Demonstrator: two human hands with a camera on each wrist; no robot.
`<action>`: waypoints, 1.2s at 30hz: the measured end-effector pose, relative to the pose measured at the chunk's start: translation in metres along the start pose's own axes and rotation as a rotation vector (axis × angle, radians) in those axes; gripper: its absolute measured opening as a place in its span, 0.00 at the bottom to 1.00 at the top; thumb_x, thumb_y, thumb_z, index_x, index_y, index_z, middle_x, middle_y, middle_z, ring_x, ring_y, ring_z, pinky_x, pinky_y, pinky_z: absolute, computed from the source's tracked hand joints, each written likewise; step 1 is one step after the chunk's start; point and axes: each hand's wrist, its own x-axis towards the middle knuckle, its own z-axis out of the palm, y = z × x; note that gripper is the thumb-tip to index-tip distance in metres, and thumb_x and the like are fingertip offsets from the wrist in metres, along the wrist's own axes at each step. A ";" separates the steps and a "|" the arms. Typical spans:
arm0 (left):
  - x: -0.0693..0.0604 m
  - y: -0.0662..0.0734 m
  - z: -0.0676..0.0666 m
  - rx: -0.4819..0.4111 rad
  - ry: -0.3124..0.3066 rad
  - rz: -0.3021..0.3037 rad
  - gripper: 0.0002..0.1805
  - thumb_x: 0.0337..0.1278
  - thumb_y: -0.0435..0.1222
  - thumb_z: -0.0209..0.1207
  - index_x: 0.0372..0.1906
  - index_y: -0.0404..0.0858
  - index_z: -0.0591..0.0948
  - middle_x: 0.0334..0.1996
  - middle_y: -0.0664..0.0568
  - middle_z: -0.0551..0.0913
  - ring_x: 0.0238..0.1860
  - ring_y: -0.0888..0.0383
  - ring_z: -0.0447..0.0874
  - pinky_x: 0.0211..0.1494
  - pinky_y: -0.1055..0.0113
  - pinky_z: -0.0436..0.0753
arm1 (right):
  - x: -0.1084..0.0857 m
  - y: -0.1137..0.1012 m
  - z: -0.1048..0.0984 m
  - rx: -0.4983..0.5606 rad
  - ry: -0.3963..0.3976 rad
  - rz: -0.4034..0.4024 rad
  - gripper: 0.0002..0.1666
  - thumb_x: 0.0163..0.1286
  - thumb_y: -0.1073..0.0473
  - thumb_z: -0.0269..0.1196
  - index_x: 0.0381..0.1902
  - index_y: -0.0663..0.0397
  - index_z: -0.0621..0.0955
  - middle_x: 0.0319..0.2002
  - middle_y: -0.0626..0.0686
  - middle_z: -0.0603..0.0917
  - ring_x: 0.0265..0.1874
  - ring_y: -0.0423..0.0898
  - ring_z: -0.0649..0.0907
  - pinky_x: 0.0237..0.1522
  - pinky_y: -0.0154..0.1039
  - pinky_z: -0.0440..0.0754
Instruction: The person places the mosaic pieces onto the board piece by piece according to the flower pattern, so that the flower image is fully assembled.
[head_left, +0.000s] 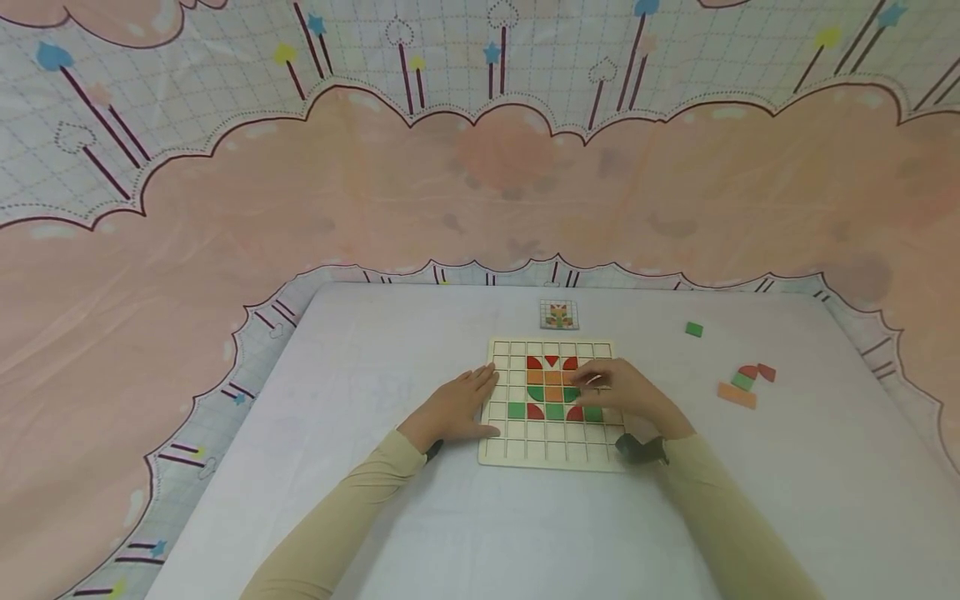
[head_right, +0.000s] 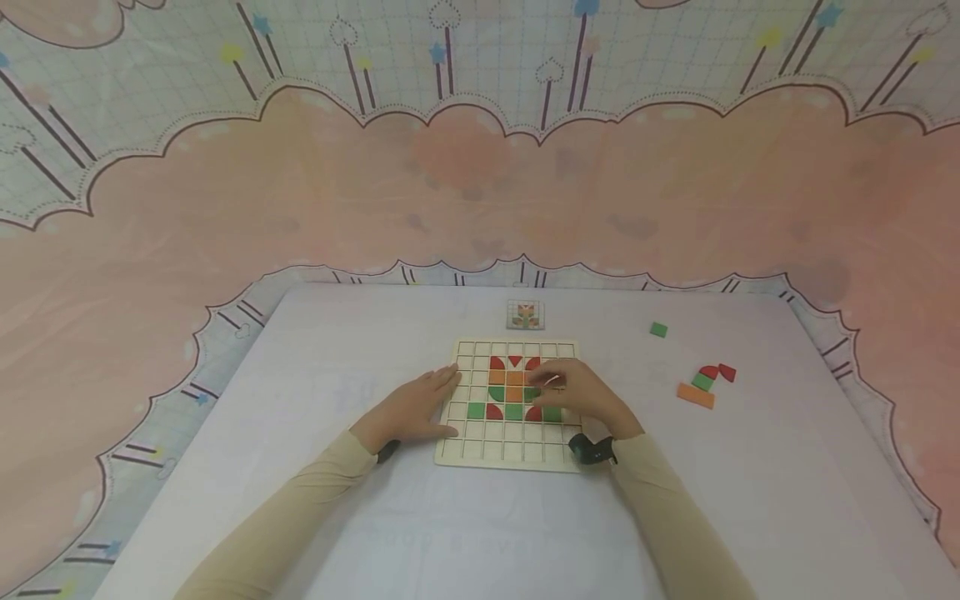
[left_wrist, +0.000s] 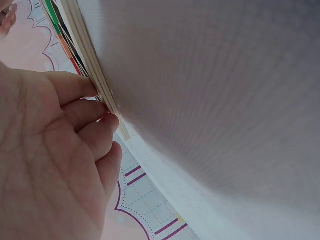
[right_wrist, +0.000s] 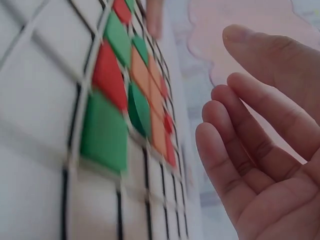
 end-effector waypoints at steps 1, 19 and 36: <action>0.000 0.000 0.000 0.003 -0.003 -0.001 0.51 0.55 0.63 0.52 0.73 0.32 0.52 0.75 0.42 0.49 0.75 0.52 0.48 0.77 0.59 0.55 | -0.005 0.002 -0.005 -0.005 0.012 0.007 0.18 0.57 0.60 0.69 0.45 0.60 0.82 0.44 0.57 0.85 0.43 0.49 0.81 0.52 0.46 0.82; -0.001 0.001 -0.001 -0.024 -0.010 -0.011 0.51 0.55 0.62 0.52 0.73 0.33 0.52 0.75 0.43 0.49 0.76 0.53 0.47 0.77 0.60 0.54 | -0.092 0.046 -0.099 -0.151 0.236 0.178 0.20 0.63 0.60 0.63 0.52 0.63 0.78 0.49 0.66 0.82 0.41 0.24 0.79 0.42 0.18 0.77; 0.000 0.001 -0.003 -0.004 -0.011 -0.001 0.51 0.56 0.62 0.52 0.73 0.32 0.52 0.75 0.42 0.49 0.76 0.52 0.47 0.77 0.60 0.54 | -0.129 0.098 -0.132 -0.206 0.315 0.388 0.24 0.67 0.55 0.59 0.55 0.66 0.75 0.51 0.70 0.79 0.34 0.11 0.64 0.46 0.51 0.77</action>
